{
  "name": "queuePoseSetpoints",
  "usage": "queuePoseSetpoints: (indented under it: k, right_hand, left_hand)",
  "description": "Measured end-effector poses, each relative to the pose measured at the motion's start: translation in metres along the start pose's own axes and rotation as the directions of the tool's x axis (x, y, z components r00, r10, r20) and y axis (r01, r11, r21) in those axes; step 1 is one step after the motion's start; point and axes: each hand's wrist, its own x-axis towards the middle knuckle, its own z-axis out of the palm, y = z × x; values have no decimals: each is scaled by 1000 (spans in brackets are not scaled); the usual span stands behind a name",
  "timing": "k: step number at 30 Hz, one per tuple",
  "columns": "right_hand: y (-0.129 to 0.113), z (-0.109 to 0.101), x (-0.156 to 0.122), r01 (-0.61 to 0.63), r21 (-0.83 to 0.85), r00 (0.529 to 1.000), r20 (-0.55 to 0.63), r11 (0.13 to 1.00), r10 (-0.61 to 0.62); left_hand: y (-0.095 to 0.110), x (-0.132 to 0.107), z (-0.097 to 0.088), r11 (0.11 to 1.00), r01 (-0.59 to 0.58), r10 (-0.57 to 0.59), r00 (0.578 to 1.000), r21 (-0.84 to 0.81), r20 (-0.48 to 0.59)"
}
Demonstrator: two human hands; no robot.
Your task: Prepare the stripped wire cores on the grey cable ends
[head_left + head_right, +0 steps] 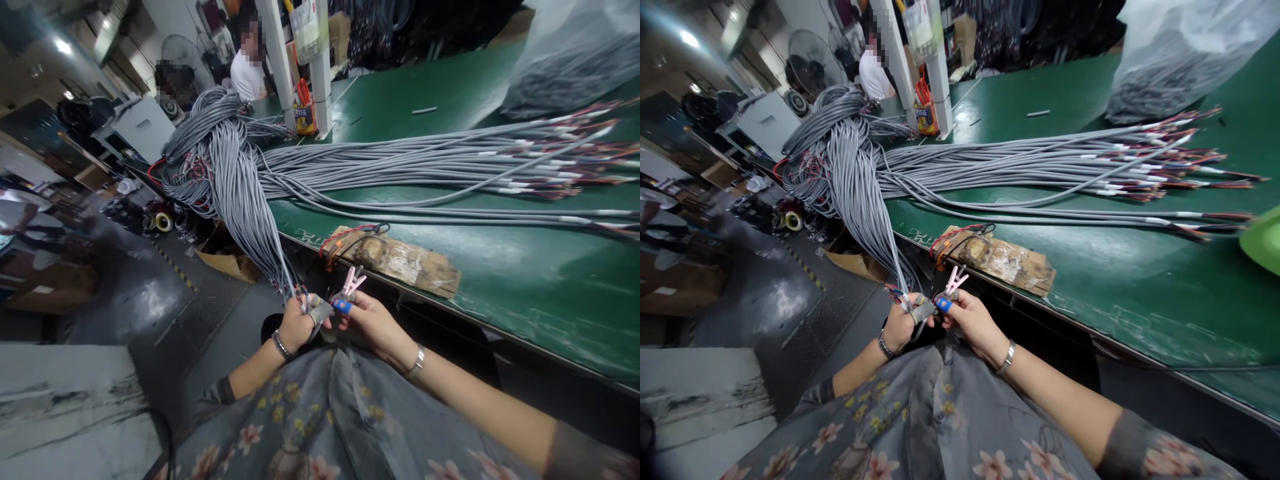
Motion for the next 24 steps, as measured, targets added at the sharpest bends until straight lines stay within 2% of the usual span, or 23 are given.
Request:
queuePoseSetpoints:
  k: [4,8,13,24]
  right_hand:
    - [0,0,1,-8,10,1000,-19,1000,8]
    - [1,1,1,-50,50,998,-30,997,51]
    - [1,2,0,-48,52,999,-3,998,48]
    - [-5,1,5,21,-40,999,-31,999,-22]
  left_hand:
    - [-2,0,0,1000,0,0,1000,25,-6]
    - [-6,1,4,998,-41,39,997,-37,-61]
    - [-9,2,5,995,-50,39,992,-82,-121]
    - [2,2,0,999,-47,47,999,0,27]
